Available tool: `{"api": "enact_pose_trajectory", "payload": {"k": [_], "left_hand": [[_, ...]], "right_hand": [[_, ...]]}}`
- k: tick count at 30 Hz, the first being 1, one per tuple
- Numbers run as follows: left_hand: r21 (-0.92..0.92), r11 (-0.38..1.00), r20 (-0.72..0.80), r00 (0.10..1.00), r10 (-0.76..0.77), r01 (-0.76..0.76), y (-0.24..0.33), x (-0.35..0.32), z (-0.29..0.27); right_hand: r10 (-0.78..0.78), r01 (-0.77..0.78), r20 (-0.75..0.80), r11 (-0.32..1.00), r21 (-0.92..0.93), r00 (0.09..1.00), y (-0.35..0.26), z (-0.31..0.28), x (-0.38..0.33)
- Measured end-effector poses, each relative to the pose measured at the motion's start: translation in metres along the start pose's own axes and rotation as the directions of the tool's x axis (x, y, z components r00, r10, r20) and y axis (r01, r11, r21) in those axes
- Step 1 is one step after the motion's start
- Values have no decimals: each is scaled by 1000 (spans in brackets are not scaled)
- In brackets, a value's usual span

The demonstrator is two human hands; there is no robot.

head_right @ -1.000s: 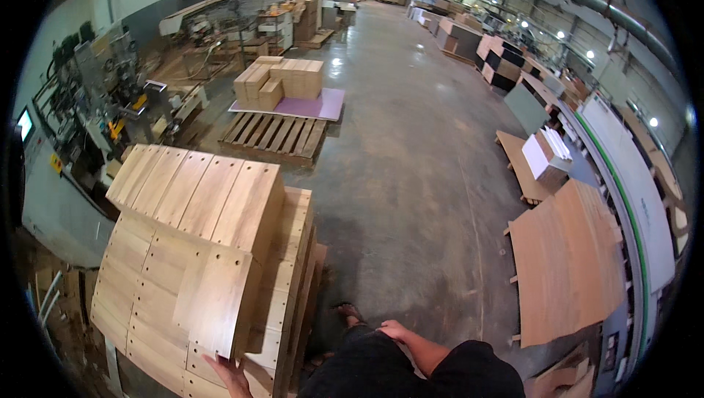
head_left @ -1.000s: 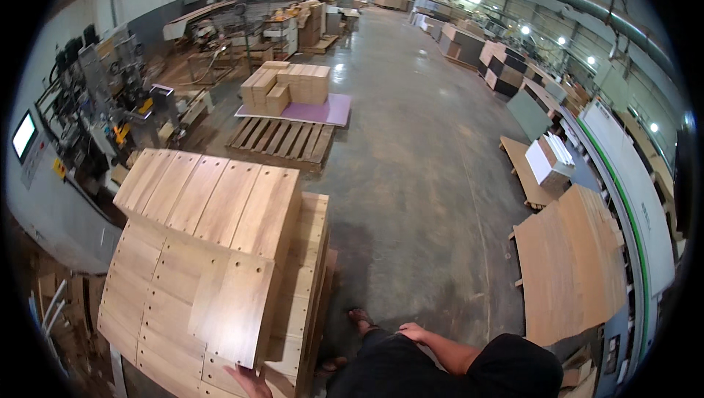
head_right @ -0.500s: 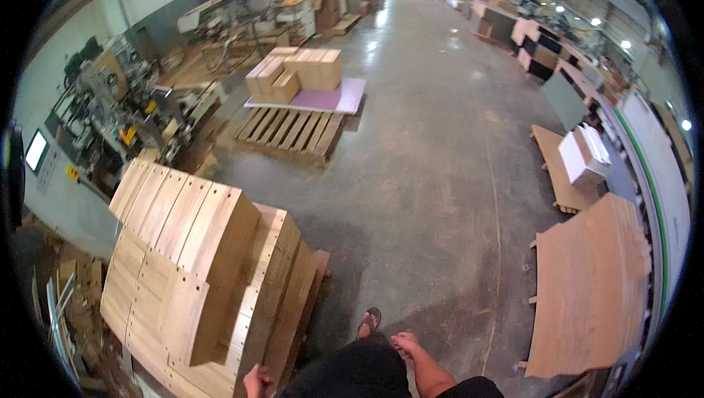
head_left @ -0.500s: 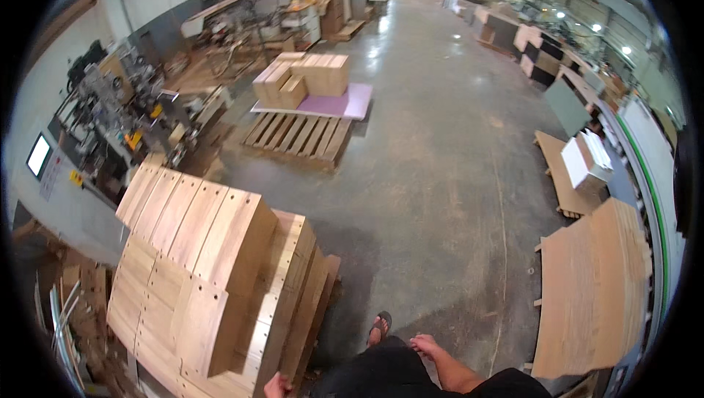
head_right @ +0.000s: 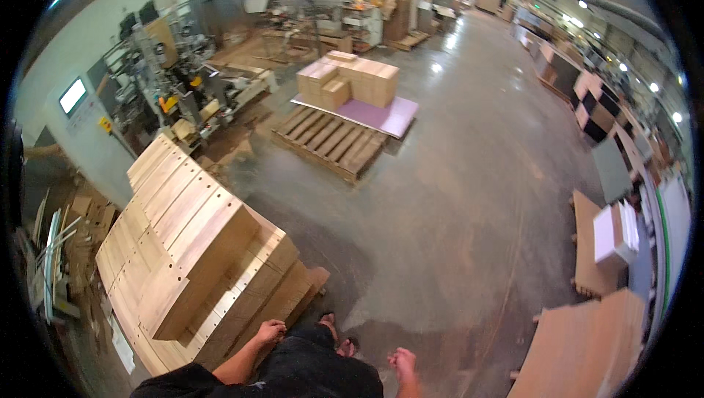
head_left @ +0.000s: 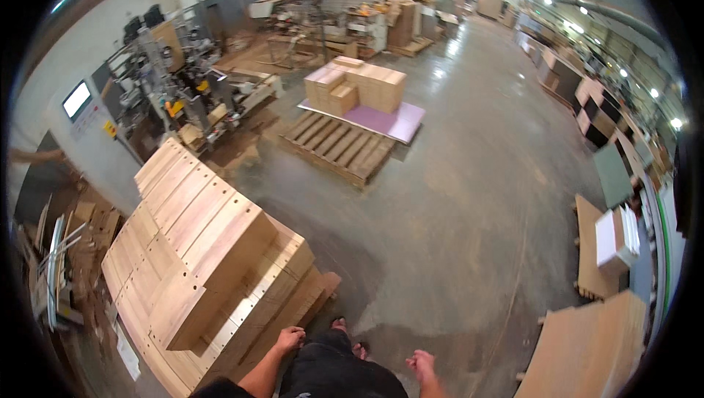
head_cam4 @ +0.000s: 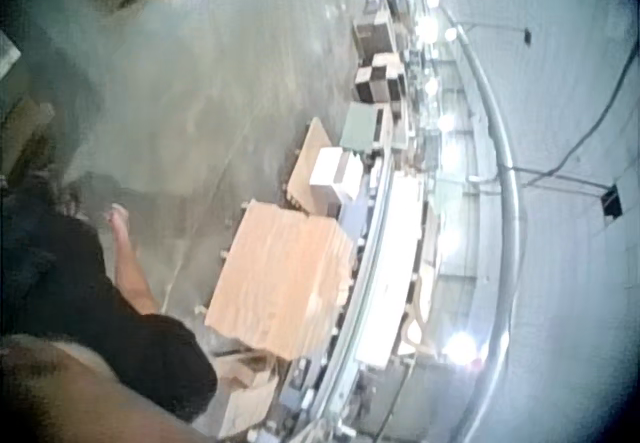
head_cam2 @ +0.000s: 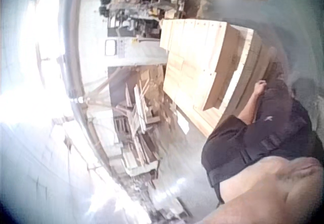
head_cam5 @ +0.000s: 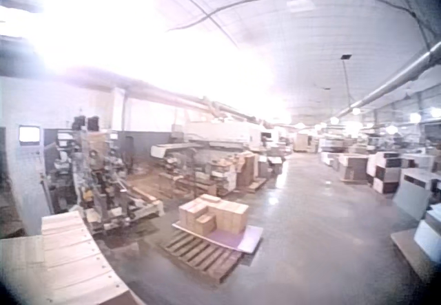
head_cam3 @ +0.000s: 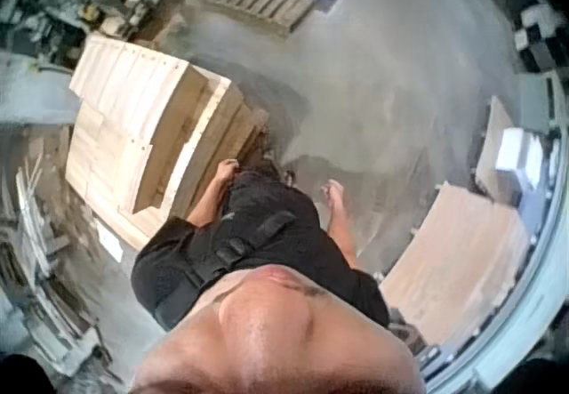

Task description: The person places stacks of wooden planks into a woodworking machine, organizes processed planks on a pallet, and uses an air nozzle to clean wood dust from the machine and the workspace.

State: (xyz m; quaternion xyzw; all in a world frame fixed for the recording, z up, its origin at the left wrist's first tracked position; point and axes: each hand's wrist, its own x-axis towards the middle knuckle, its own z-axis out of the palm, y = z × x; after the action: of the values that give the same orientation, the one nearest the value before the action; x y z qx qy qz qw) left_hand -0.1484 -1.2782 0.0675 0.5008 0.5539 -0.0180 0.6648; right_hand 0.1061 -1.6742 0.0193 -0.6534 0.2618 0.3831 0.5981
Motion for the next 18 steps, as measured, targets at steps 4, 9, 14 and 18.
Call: {"api": "enact_pose_trajectory", "payload": {"k": [4, 9, 14, 18], "left_hand": [[173, 973, -34, 989, -146, 150, 8, 46, 13], [199, 937, 82, 948, -308, 287, 38, 96, 50], [209, 974, 118, 986, -120, 94, 127, 170, 108], [200, 970, 135, 984, 113, -139, 220, 232, 149]], "right_hand": [[-29, 28, 25, 999, 34, 999, -12, 41, 5], [-113, 86, 257, 990, 113, 960, -103, 69, -56], [-54, 66, 363, 998, -20, 930, -200, 55, -29], [-43, 113, 376, 980, -167, 926, -264, 51, 24]]}}
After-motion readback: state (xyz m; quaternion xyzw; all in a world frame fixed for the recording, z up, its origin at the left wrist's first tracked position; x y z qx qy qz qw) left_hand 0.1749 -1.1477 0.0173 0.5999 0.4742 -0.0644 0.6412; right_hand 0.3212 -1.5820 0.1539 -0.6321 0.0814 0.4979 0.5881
